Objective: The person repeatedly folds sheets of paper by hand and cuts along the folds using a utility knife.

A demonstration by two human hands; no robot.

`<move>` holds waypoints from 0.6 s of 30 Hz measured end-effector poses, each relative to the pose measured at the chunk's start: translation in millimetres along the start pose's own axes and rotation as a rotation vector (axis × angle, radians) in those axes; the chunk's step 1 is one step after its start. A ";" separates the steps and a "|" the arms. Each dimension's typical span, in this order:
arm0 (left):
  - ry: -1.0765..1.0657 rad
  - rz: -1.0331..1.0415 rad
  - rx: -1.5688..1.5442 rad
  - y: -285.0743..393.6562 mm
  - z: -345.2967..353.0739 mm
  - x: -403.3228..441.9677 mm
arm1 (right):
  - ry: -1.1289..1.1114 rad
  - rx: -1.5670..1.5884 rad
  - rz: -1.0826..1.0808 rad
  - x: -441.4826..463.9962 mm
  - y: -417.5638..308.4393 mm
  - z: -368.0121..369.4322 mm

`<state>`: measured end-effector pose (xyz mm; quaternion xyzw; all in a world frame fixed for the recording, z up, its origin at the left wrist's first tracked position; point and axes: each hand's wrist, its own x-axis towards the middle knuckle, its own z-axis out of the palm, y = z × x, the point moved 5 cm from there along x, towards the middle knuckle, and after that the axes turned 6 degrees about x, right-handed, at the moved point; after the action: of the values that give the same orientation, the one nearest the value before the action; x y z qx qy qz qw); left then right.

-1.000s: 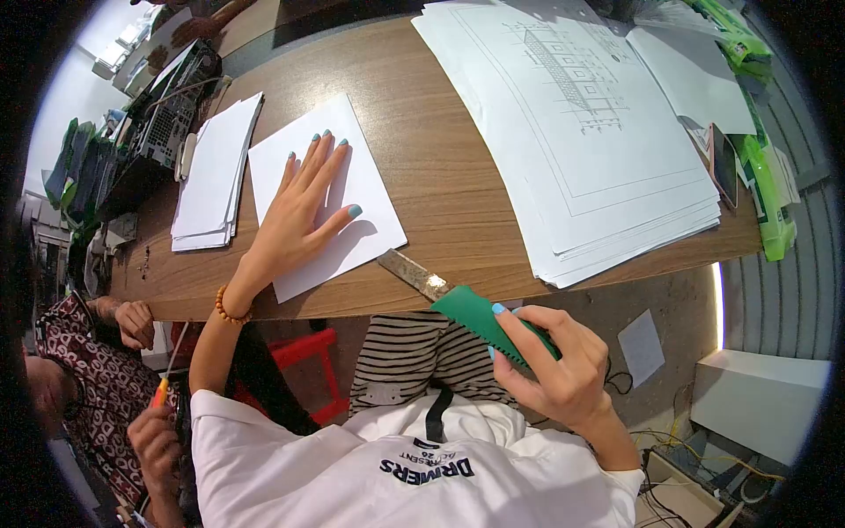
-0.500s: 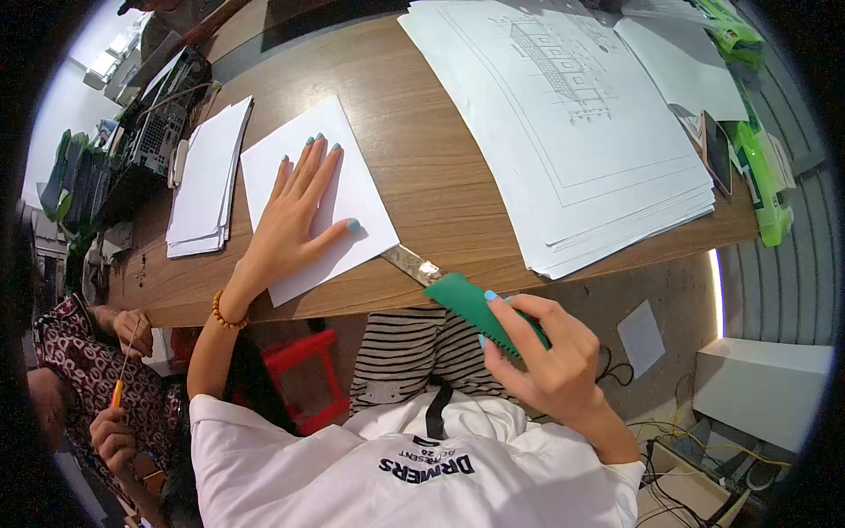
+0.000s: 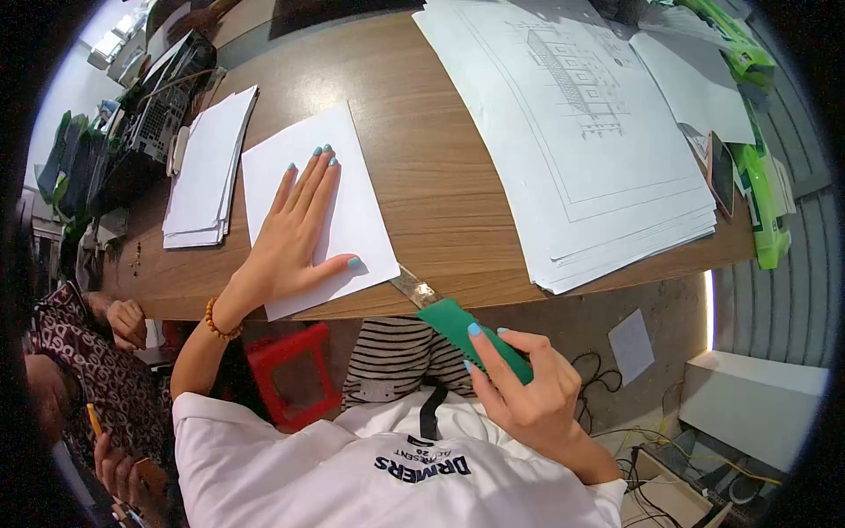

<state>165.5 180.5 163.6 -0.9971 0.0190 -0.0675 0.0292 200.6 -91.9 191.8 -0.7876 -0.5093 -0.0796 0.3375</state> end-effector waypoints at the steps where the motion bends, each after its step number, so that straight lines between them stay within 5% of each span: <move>1: -0.009 0.006 0.019 1.0 -0.9 -0.1 | -0.013 0.002 0.000 0.5 0.0 -0.9; 18: 0.012 0.004 0.011 2.7 -1.1 0.3 | 0.026 -0.043 -0.057 61.6 17.8 22.1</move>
<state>165.6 177.8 164.6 -0.9965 0.0206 -0.0735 0.0349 239.9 -36.8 195.9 -0.7788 -0.5252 -0.1102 0.3248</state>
